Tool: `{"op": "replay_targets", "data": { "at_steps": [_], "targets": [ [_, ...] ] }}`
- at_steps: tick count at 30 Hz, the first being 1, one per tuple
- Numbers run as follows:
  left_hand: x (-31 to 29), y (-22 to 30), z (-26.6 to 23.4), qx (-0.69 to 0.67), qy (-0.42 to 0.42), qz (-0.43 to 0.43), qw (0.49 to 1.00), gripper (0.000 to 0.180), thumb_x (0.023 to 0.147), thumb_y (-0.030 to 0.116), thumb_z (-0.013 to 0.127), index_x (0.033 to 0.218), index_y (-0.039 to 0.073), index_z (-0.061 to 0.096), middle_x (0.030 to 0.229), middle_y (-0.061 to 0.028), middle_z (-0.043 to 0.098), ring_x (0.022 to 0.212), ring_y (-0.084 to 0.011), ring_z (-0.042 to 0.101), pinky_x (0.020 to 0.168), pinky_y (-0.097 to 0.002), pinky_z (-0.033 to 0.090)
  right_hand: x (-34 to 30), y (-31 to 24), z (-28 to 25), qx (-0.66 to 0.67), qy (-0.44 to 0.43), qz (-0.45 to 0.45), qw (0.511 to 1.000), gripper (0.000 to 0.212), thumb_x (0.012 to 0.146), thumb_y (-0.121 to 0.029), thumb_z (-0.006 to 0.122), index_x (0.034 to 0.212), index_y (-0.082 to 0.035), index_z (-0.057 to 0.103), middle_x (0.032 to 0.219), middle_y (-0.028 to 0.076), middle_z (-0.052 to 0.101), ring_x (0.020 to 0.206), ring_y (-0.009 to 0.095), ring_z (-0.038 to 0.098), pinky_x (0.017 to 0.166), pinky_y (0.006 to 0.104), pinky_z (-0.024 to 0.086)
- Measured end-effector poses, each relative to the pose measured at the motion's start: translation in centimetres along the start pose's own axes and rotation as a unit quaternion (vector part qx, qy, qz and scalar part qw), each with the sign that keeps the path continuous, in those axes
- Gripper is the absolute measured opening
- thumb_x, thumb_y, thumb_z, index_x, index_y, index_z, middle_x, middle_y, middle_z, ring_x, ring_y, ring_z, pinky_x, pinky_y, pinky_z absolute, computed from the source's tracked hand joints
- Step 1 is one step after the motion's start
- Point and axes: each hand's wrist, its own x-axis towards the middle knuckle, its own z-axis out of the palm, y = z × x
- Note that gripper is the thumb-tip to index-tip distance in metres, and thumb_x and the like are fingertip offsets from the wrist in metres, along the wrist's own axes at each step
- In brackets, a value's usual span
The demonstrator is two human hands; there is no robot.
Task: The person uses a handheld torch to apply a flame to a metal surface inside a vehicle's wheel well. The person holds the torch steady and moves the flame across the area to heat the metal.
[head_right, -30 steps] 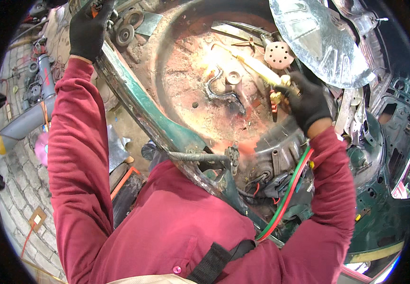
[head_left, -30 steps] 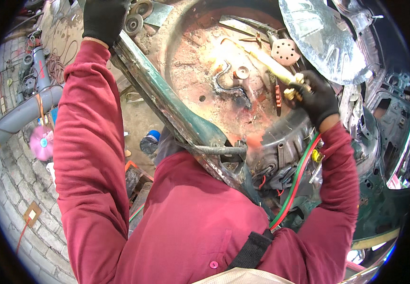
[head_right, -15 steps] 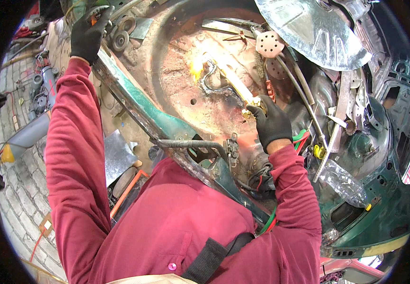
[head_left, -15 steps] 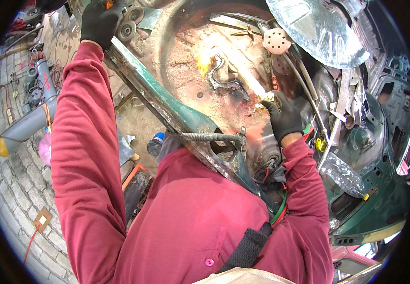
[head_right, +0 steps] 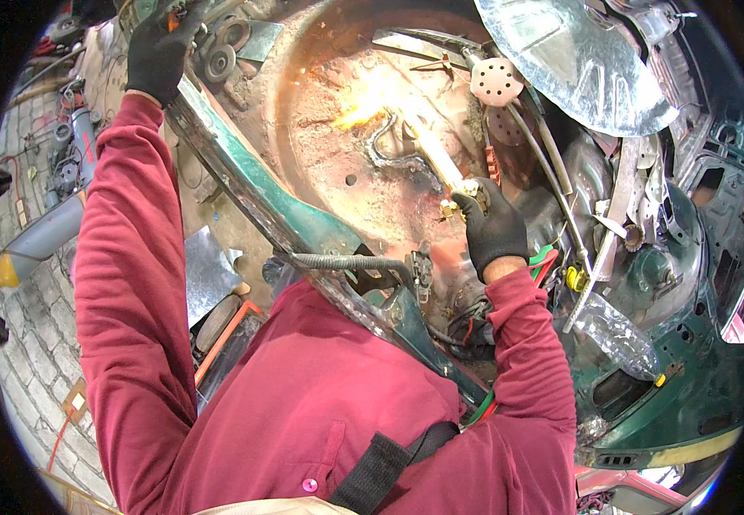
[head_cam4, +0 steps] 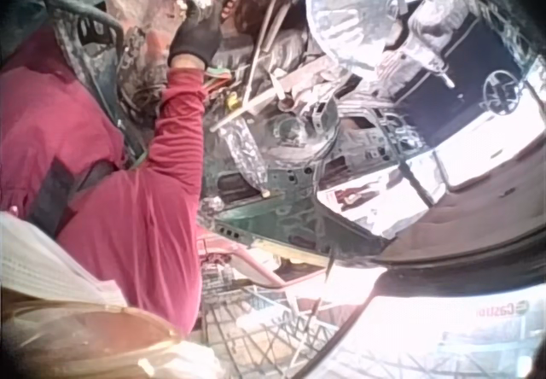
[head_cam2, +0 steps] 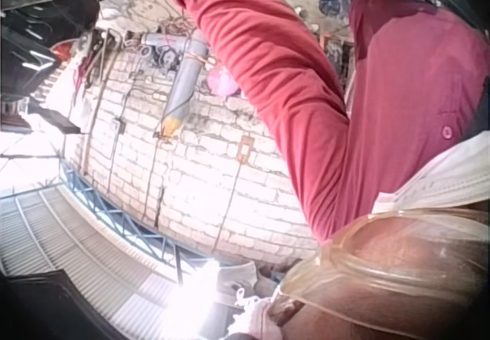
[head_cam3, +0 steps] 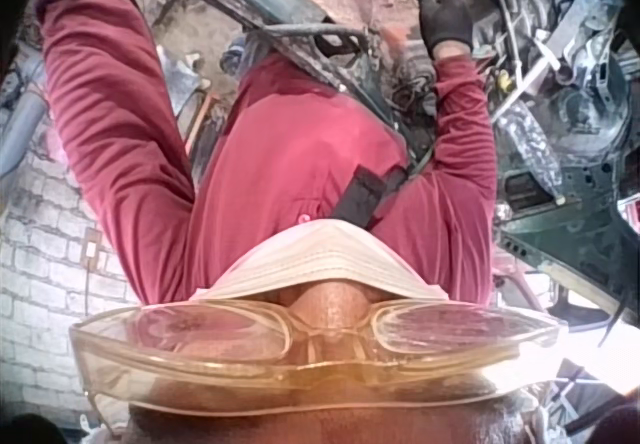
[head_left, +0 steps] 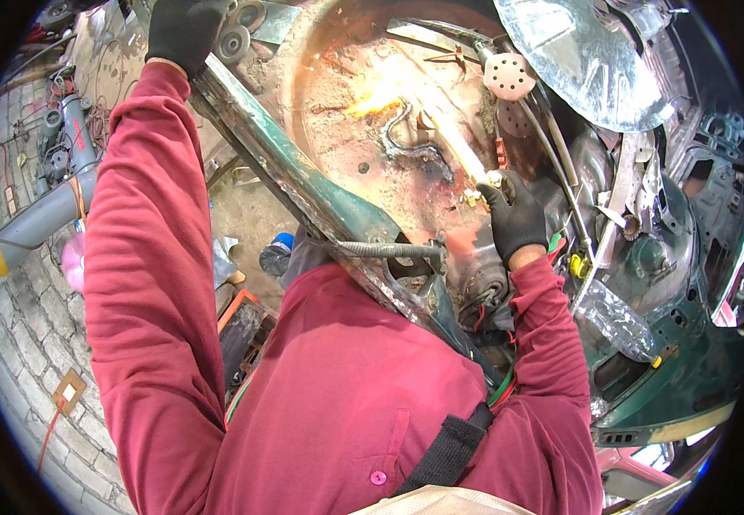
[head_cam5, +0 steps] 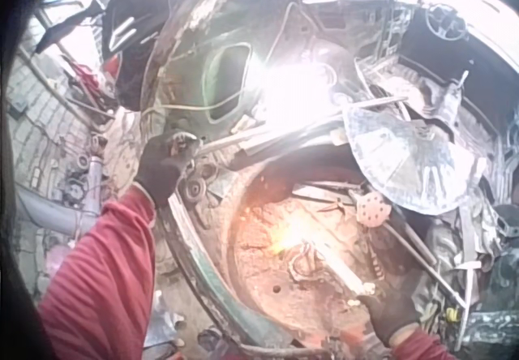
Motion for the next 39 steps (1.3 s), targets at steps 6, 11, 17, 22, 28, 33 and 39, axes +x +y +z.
{"op": "replay_targets", "data": {
  "at_steps": [6,11,17,22,28,33,39],
  "targets": [
    [-0.1,0.5,0.0,-0.011,-0.003,-0.007,1.0,0.013,0.1,0.018,0.073,0.103,0.005,0.076,0.081,-0.0004,0.066,0.068,-0.0097,0.06,0.063,-0.0298,0.05,-0.6,-0.4,-0.8,0.007,-0.006,0.019,1.0,0.044,0.097,-0.043,0.074,0.127,-0.01,0.066,0.104,0.022,0.075,0.098,0.042,0.074,0.081,0.0479,0.057],
    [-0.4,1.5,-0.3,0.081,0.012,0.04,0.996,0.014,0.1,0.019,0.073,0.101,0.005,0.076,0.079,-0.0013,0.067,0.067,-0.0112,0.061,0.063,-0.0303,0.05,-0.4,0.5,-0.3,0.02,0.0,-0.004,1.0,0.044,0.097,-0.042,0.075,0.126,-0.01,0.066,0.103,0.022,0.075,0.097,0.041,0.074,0.081,0.0471,0.057],
    [-0.2,0.8,0.1,0.012,0.008,0.017,1.0,0.015,0.099,0.019,0.073,0.1,0.005,0.076,0.077,-0.0024,0.067,0.068,-0.0118,0.062,0.064,-0.0314,0.05,-0.3,0.2,-0.1,0.017,-0.007,0.007,1.0,0.044,0.098,-0.044,0.074,0.126,-0.01,0.066,0.103,0.022,0.076,0.099,0.041,0.075,0.081,0.0467,0.057],
    [-0.3,1.3,-0.2,0.069,0.006,0.042,0.997,0.013,0.1,0.017,0.073,0.1,0.005,0.076,0.077,-0.0004,0.067,0.068,-0.0114,0.061,0.064,-0.0306,0.049,-0.1,0.3,-0.1,0.002,-0.012,0.007,1.0,0.046,0.098,-0.046,0.073,0.127,-0.011,0.066,0.103,0.021,0.076,0.099,0.041,0.075,0.081,0.0473,0.057],
    [-0.3,0.7,-0.1,-0.035,0.003,-0.011,0.999,0.009,0.1,0.015,0.073,0.1,0.007,0.076,0.077,0.0023,0.065,0.066,-0.0088,0.058,0.061,-0.0282,0.047,-0.1,0.2,-0.2,-0.005,-0.008,0.002,1.0,0.045,0.099,-0.045,0.072,0.127,-0.011,0.066,0.103,0.021,0.076,0.099,0.041,0.074,0.081,0.0476,0.057],
    [-0.1,0.2,0.1,-0.046,0.002,-0.009,0.999,0.009,0.101,0.015,0.073,0.099,0.007,0.076,0.076,0.0024,0.064,0.065,-0.0079,0.058,0.061,-0.0275,0.047,-0.1,-0.1,-0.2,0.002,-0.01,0.003,1.0,0.044,0.098,-0.044,0.073,0.126,-0.01,0.066,0.103,0.022,0.076,0.097,0.042,0.074,0.08,0.0474,0.057],
    [-0.2,0.5,0.0,-0.018,0.005,0.002,1.0,0.01,0.101,0.016,0.073,0.1,0.006,0.076,0.076,0.0025,0.064,0.065,-0.008,0.058,0.06,-0.0276,0.047,-0.1,0.0,-0.2,-0.004,-0.006,-0.001,1.0,0.042,0.099,-0.042,0.073,0.125,-0.01,0.066,0.102,0.021,0.076,0.097,0.042,0.074,0.079,0.0478,0.057]
  ]
}}
